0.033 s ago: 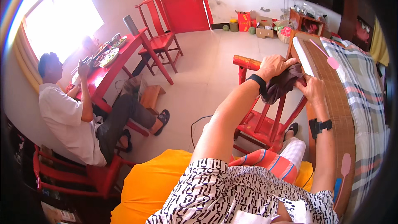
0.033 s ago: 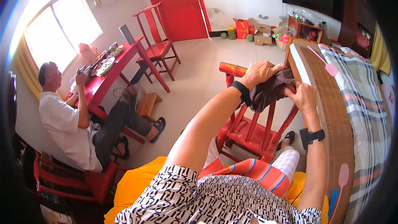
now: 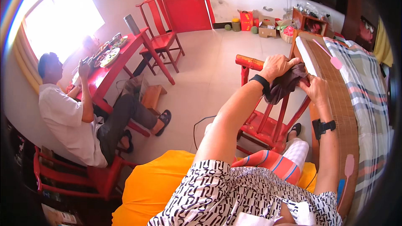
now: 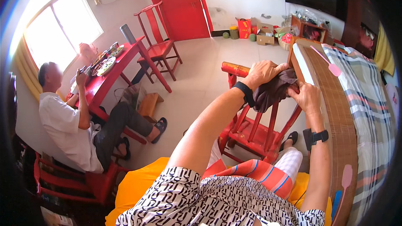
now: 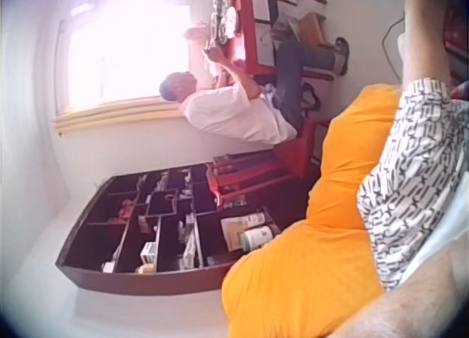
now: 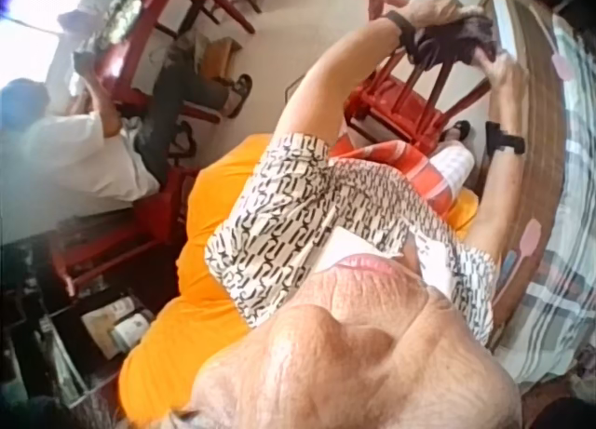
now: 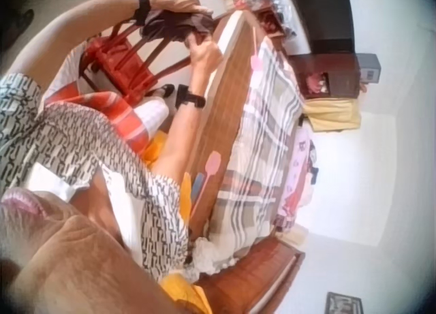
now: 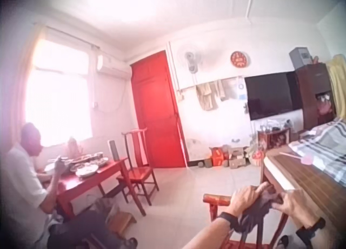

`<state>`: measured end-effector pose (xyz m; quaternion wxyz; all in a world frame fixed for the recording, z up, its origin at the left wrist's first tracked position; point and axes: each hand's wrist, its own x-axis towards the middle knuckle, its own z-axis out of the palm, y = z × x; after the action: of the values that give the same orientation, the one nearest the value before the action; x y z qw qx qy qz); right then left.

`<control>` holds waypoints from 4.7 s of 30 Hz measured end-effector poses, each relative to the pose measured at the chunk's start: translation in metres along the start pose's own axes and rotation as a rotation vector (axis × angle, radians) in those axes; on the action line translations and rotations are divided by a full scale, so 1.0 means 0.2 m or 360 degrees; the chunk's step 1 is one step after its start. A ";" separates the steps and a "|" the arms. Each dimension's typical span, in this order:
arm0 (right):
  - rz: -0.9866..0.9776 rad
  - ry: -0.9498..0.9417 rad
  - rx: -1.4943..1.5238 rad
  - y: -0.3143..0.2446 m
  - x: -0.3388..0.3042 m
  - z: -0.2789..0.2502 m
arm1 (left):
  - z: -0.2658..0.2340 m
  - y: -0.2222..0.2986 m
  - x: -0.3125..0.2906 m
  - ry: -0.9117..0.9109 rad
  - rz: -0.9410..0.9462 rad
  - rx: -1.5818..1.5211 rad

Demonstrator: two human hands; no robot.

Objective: The person wipes the backrest and legs of a red wooden chair with a brown cloth.

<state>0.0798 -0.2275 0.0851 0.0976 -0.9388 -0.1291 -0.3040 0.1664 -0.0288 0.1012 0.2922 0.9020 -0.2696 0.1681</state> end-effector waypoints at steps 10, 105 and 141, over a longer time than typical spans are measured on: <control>-0.0050 -0.0106 0.0088 -0.03 -0.01 -0.04 | 0.00 0.01 -0.06 0.0137 -0.0004 0.0000; -0.0085 0.0258 -0.0149 -0.03 0.11 0.21 | -0.25 -0.18 -0.31 -0.0032 -0.0067 0.0892; -0.0244 0.0290 0.0121 -0.38 0.16 0.23 | -0.31 -0.16 -0.29 -0.0097 -0.0106 0.0688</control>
<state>0.1070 -0.1382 0.0753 0.1209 -0.8903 -0.2024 -0.3896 0.1294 0.0533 0.1076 0.0891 0.9568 -0.2059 0.1850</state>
